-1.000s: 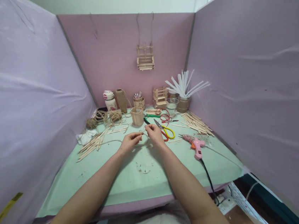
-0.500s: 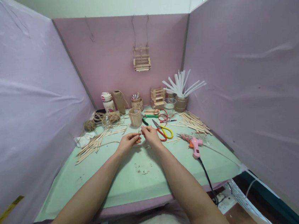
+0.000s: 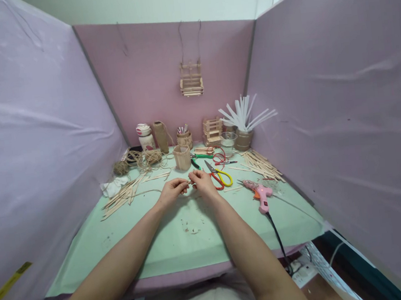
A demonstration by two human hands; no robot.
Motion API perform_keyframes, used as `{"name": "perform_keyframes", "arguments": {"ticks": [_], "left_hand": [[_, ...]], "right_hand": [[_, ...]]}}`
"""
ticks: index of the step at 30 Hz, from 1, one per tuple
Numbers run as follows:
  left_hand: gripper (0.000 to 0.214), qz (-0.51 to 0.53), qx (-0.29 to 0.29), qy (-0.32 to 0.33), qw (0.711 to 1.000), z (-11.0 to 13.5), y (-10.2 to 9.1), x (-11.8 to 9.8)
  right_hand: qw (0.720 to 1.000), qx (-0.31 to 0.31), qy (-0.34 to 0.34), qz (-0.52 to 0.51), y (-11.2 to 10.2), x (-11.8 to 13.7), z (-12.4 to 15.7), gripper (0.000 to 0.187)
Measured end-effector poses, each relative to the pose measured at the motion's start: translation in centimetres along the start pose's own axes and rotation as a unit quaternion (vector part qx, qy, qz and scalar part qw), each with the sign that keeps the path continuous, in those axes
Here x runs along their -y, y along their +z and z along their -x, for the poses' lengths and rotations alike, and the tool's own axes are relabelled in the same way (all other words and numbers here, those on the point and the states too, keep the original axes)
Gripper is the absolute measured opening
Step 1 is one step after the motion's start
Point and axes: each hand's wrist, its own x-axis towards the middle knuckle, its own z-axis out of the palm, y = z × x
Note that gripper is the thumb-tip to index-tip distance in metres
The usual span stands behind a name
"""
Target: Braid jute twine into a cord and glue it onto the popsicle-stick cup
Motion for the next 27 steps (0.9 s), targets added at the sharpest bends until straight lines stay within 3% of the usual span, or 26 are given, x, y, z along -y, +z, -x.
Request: {"name": "perform_keyframes", "arguments": {"ticks": [7,12,14,17,19,21,27], "left_hand": [[0.028,-0.008,0.023,0.002,1.000,0.2,0.2,-0.1],[0.030,-0.008,0.019,0.007,1.000,0.2,0.2,-0.1],[0.031,-0.009,-0.011,0.010,1.000,0.1,0.0,0.0],[0.033,-0.013,-0.057,0.016,0.998,-0.1,-0.3,0.2],[0.034,-0.015,-0.076,0.019,0.997,-0.3,-0.6,0.5],[0.033,-0.017,-0.086,0.022,0.996,-0.4,-0.8,0.7],[0.030,-0.051,-0.089,0.029,0.994,-0.3,-0.7,0.9]], "right_hand": [[0.995,-0.095,0.011,-0.005,-0.3,-0.4,-0.5,0.036],[0.993,-0.090,0.026,0.074,-1.0,-0.7,-0.8,0.038],[0.981,-0.088,-0.007,0.171,-1.1,-0.7,-0.7,0.040],[0.946,-0.087,-0.114,0.289,-0.8,-0.4,-0.3,0.030],[0.930,-0.060,-0.192,0.307,-0.3,-0.1,0.1,0.015],[0.918,-0.020,-0.252,0.306,0.1,0.2,0.5,0.014],[0.901,0.018,-0.282,0.329,0.6,0.7,1.2,0.011]]}}
